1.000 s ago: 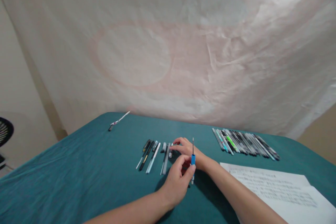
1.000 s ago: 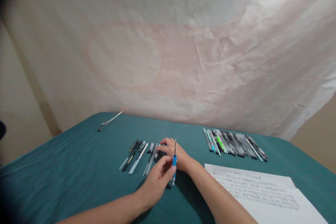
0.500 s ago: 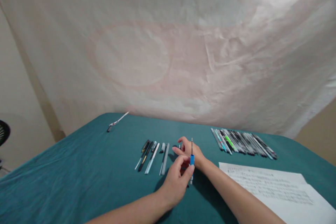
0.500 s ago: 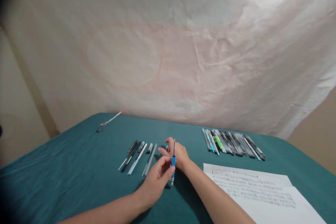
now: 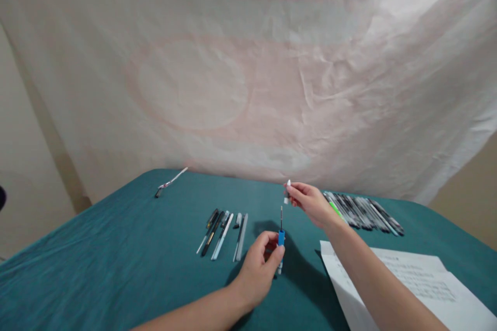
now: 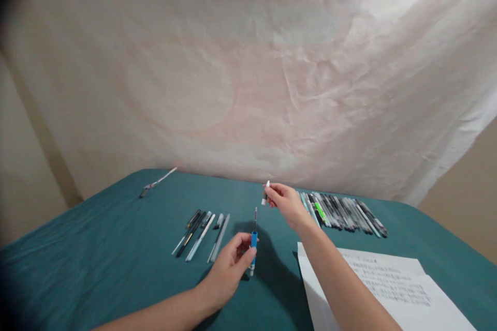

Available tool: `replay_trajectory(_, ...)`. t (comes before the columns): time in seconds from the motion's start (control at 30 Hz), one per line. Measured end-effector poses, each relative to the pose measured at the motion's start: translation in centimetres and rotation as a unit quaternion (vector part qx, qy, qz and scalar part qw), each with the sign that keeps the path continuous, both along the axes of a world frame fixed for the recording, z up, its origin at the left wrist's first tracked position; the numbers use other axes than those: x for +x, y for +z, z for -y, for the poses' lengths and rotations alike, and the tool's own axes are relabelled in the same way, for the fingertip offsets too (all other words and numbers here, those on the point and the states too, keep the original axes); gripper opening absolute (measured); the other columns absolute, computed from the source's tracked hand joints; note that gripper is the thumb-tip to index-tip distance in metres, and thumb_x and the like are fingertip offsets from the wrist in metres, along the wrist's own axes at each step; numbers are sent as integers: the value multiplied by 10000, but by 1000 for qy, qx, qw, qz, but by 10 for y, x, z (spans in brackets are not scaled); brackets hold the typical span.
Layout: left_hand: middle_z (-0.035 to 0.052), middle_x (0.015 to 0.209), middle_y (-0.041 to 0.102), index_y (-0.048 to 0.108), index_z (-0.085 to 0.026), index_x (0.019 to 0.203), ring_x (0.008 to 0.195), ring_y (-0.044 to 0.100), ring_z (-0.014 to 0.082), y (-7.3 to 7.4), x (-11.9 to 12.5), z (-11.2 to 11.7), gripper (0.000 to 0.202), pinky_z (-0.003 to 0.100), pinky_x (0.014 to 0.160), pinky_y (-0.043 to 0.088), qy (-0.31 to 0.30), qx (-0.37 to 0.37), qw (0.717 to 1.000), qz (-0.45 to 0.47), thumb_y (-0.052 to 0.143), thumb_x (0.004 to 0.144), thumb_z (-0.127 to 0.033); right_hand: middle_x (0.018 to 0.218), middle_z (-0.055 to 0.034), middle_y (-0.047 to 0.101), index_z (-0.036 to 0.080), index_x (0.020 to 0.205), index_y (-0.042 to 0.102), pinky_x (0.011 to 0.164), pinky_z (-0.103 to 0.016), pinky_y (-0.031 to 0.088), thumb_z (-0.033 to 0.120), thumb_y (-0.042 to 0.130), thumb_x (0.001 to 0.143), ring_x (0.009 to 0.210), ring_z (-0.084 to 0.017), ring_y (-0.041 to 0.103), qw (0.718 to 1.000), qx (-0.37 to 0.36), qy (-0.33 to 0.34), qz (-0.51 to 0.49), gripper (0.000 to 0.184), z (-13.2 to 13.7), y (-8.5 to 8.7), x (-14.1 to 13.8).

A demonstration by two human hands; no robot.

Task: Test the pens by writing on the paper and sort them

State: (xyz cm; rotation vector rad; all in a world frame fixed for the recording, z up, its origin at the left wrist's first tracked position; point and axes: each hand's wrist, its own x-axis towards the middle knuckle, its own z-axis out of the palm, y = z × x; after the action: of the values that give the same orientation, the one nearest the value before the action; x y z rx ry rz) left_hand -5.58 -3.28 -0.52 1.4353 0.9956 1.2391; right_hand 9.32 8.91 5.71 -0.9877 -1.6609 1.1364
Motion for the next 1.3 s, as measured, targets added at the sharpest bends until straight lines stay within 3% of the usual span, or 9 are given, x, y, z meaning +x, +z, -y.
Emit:
replay_trajectory(0.07,45,867,549,534,-153,971,798,510,148,0,0,0,235,256,721,395,-1,0,1000,-6,475,844,-341,728,-21,563,148,880,587,512,-202,393,451,588,732,566,-84,475,997,-8,11,-77,337,6,16,5)
replay_trajectory(0.17,40,852,541,536,-152,949,795,505,149,1,-1,-1,224,251,719,392,1,2,1000,-17,477,842,-339,749,-25,574,155,886,598,533,-206,400,444,624,707,587,-85,481,994,-13,23,-105,341,15,26,3)
replay_trajectory(0.43,43,852,545,532,-149,958,787,508,153,-1,0,-2,249,252,700,394,0,2,1000,-20,472,843,-362,786,-25,603,163,910,600,564,-221,407,434,584,739,613,-95,504,997,13,58,-39,321,22,22,-5)
replay_trajectory(0.73,38,836,524,517,-143,989,762,492,149,0,-2,-6,320,241,673,391,18,-13,1000,5,477,831,-418,723,-22,610,143,848,572,586,-232,438,373,586,749,607,-100,533,981,-15,174,83,251,34,28,-4)
replay_trajectory(1.03,24,800,528,508,-162,957,753,523,150,2,0,-8,280,267,699,419,4,-34,999,24,489,822,-407,666,-5,614,147,809,544,610,-260,478,387,612,721,594,-108,574,979,-51,178,86,264,25,15,1)
replay_trajectory(1.3,33,856,540,517,-162,991,773,531,158,-4,-1,-10,270,282,710,441,17,-21,1000,14,491,823,-371,621,4,614,171,733,470,517,-228,448,349,598,737,525,-103,564,978,-26,160,134,220,27,17,4)
